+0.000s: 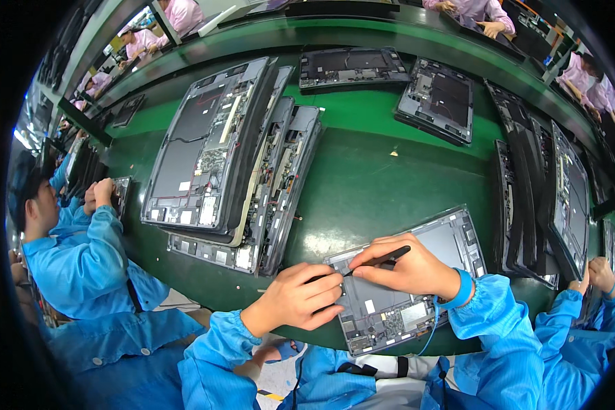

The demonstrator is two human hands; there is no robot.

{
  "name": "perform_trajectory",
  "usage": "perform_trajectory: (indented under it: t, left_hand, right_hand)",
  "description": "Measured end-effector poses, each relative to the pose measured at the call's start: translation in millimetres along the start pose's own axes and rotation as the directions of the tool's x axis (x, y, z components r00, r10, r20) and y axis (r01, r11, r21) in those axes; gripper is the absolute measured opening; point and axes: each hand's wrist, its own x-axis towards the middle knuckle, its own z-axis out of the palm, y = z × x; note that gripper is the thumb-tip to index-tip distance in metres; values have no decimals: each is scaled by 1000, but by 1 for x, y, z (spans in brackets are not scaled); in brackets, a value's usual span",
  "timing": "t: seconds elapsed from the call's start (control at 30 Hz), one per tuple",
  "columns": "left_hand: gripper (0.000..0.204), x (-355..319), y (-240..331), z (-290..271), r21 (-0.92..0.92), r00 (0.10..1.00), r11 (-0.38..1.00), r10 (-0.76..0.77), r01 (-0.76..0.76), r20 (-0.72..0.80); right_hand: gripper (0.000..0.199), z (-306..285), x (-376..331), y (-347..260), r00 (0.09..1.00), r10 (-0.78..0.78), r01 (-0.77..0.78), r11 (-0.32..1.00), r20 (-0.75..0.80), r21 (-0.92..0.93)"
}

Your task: The person assembles internal components into a tablet chassis, connecting a ribbon cable and a battery. This is done using a stylus-like tool and a spudger.

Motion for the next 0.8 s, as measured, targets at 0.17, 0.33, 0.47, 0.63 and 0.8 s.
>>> perform_trajectory:
  t: [0.17, 0.33, 0.47, 0.63, 0.8]
  left_hand:
    - [25, 0, -1, 0, -9, 1000, 1000, -4, 4, -12]
    - [25, -1, 0, 1, -12, 1000, 1000, -14, 14, -7]
    - [25, -1, 1, 1, 1, 1000, 1000, -15, 15, -9]
    - [26, -1, 2, 1, 5, 1000, 1000, -11, 11, -19]
    - [32, -1, 3, 2, 16, 998, 998, -66, 66, -19]
  right_hand:
    - [17, 2, 2, 4, 993, -115, 116, 987, 16, -114]
    - [10, 4, 3, 3, 981, -193, 187, 958, -4, -217]
    - [10, 5, 3, 5, 949, -313, 291, 901, -19, -323]
    - [13, 16, -14, -4, 947, -313, 251, 867, -78, -430]
    - [13, 23, -34, -13, 944, -329, 260, 769, -13, -585]
